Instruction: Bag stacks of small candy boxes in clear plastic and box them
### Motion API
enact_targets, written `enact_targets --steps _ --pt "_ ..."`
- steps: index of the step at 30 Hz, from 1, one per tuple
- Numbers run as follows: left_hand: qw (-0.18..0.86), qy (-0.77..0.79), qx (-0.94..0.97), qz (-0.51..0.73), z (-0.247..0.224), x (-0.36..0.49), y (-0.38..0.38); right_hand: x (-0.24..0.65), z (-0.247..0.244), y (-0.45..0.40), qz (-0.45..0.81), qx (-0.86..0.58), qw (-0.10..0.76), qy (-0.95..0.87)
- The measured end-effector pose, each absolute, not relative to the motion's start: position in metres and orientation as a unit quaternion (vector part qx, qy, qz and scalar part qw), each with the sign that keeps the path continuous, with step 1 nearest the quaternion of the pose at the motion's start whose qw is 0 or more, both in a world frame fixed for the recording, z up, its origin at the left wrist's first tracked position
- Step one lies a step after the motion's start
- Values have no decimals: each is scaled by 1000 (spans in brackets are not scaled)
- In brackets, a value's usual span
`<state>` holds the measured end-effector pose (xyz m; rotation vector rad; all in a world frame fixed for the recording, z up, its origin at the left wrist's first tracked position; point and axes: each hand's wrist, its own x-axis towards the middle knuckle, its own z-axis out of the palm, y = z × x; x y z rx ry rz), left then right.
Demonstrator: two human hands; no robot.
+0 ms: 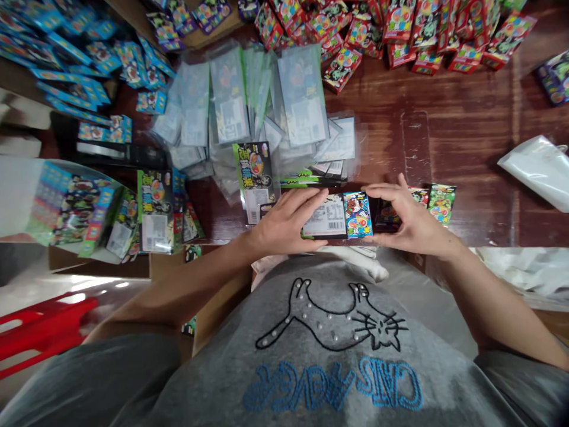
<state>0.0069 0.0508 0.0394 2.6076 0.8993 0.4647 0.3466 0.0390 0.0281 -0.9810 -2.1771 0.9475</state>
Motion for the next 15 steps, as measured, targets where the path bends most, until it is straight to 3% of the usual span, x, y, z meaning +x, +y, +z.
enact_targets --steps 7,15 --pt "184 336 910 159 43 8 46 351 33 29 291 -460 282 -790" --pt "200 305 923 125 49 17 45 338 29 20 348 -388 254 -814"
